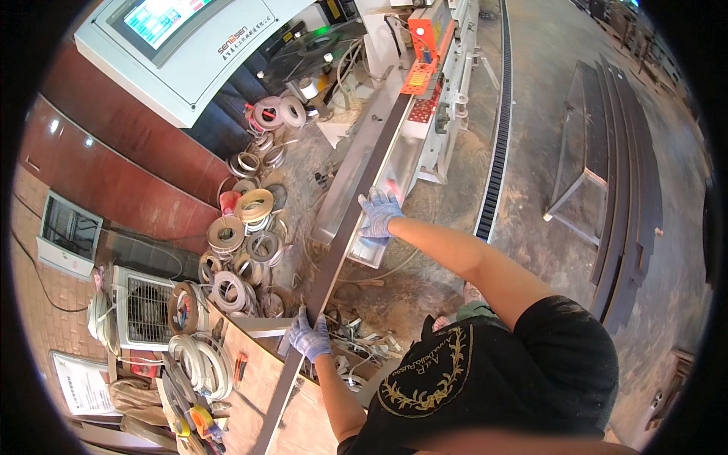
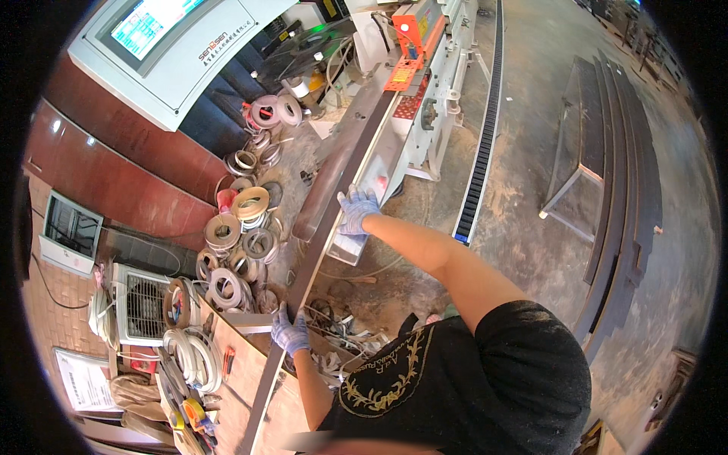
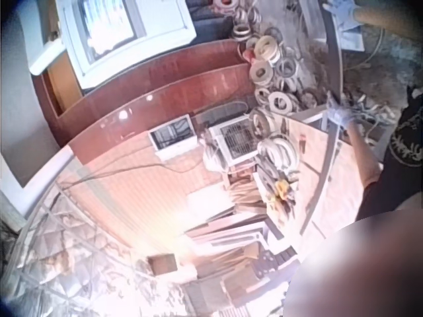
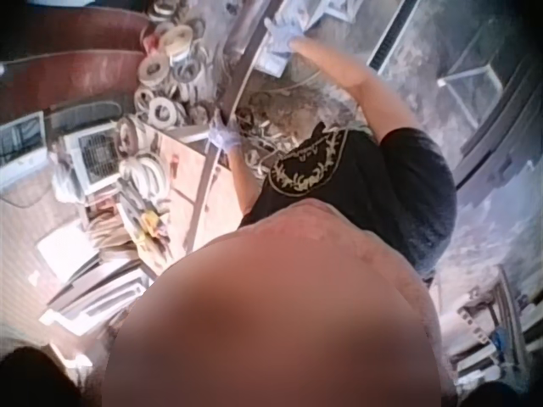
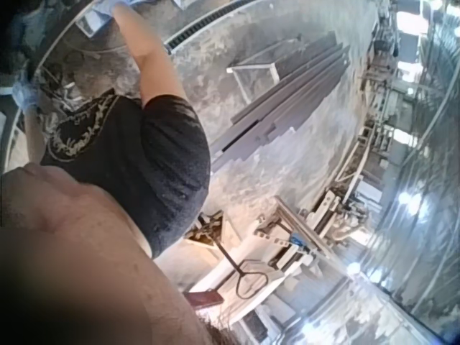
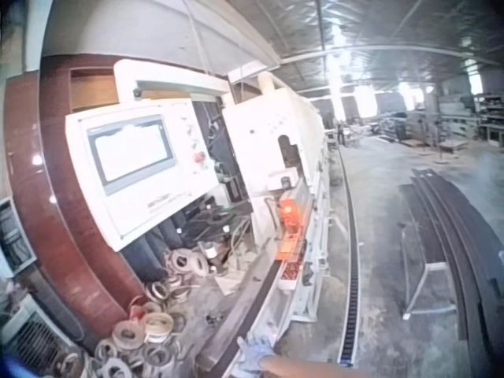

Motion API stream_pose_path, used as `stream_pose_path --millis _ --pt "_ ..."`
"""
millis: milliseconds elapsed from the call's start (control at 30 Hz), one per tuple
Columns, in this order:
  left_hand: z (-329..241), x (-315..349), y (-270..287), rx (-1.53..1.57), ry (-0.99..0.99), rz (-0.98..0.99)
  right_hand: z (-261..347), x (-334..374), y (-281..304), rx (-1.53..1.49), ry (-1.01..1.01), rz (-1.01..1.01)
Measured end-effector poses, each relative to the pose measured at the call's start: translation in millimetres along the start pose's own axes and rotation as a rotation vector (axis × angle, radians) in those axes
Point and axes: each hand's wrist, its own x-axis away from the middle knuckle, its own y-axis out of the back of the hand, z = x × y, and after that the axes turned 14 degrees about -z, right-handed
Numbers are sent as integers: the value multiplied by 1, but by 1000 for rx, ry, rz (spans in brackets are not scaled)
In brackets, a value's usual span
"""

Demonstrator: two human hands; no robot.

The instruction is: The person repeatedly picks up long dark strips from a pile on the floor and feeds them into a machine. They then retrieve the processed strips and place them onto a nearby rack. The task involves continuous handling of the strips and operating the machine.

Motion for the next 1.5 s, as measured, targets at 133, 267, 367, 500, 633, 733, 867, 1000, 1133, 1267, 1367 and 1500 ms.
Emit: stream_pose_path --millis 133,267,367,500,633,733,867,1000,1133,1267,1367,1500 --pt "-4 0 1 -17 3 7 -2 -3 2 19 5 30" --pt "-6 -1 1 -30 -4 -1 -3 -4 2 27 11 41" --pt "-7 -1 0 -18 -2 -1 -4 -6 3 25 19 44" --pt "-8 -2 -2 -10 4 -1 -7 -7 6 22 19 52" --pt "-11 -3 -3 -25 0 2 -8 -8 8 29 17 55" --pt "-13 -4 -3 -21 5 13 -10 -9 9 29 21 50" --pt "-17 -4 -3 -44 16 7 -10 -11 9 37 8 59" --pt "-18 -4 -3 -25 8 5 -11 -12 9 47 3 83" --pt "-21 -5 -4 -5 12 -1 -13 -14 10 54 5 84" --pt "-22 -6 -4 -21 30 25 -15 -15 11 53 5 87" --pt "-23 -7 -5 -18 29 25 -15 -16 12 54 6 87" --pt "-23 -7 -9 -14 23 15 -17 -16 14 49 10 87"
